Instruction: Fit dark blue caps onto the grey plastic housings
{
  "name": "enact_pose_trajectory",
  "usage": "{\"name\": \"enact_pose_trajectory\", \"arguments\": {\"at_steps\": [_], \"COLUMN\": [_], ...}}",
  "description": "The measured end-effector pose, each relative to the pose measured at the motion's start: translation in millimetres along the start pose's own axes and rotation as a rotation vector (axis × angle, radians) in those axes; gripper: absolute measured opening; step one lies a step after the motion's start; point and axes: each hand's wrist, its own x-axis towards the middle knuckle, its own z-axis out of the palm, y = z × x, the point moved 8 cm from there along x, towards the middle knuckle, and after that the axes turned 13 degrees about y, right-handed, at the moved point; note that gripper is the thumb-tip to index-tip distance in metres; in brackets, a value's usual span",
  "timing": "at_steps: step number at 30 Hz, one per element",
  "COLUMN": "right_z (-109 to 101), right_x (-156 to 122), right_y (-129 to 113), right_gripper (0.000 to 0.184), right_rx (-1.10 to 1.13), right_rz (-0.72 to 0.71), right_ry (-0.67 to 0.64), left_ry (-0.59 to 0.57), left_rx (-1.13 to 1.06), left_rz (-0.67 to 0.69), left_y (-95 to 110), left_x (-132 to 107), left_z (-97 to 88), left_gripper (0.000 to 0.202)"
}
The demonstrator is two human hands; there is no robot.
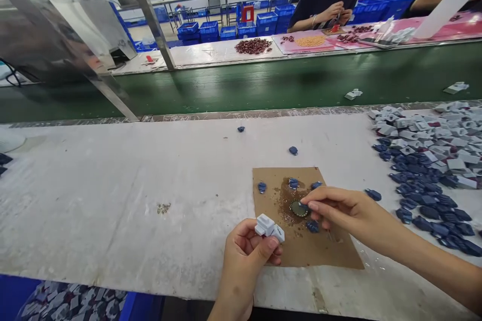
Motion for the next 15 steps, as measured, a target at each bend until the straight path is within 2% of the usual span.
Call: {"name": "enact_pose_trajectory", "arguments": {"at_steps": [4, 6, 9, 11, 15], "right_z": [-3.4, 0.1, 8.6, 13.6, 21.6], "right_x": [2.2, -2.4, -11.7, -14.4, -14.0], "right_y": [-12.7, -22.8, -30.9, -27.5, -20.8], "right_gripper": [0.028, 0.021, 0.025, 0.029, 0.031], "right_rx": [-0.251, -0.366, -0.521, -0.603, -0.648], "right_rz": [-0.323, -0.502, -0.718, -0.767, -0.764], "right_ry": [0.108, 0.104, 0.063, 0.032, -0.055], "left_ry": [0.008, 0.016, 0.026, 0.034, 0.055], "left_rx": [-0.012, -0.016, -0.023, -0.038, -0.062], "left_rz": [-0.014, -0.003, 0.013, 0.005, 0.002], "left_y": [0.0, 1.5, 3.7, 3.9, 5.1], "left_x": [1.3, 2.2, 3.7, 4.7, 6.0], "left_z": [-0.8, -1.0, -1.0, -1.1, -2.6], "left_gripper": [0.041, 0.04, 0.038, 0.036, 0.034]}}
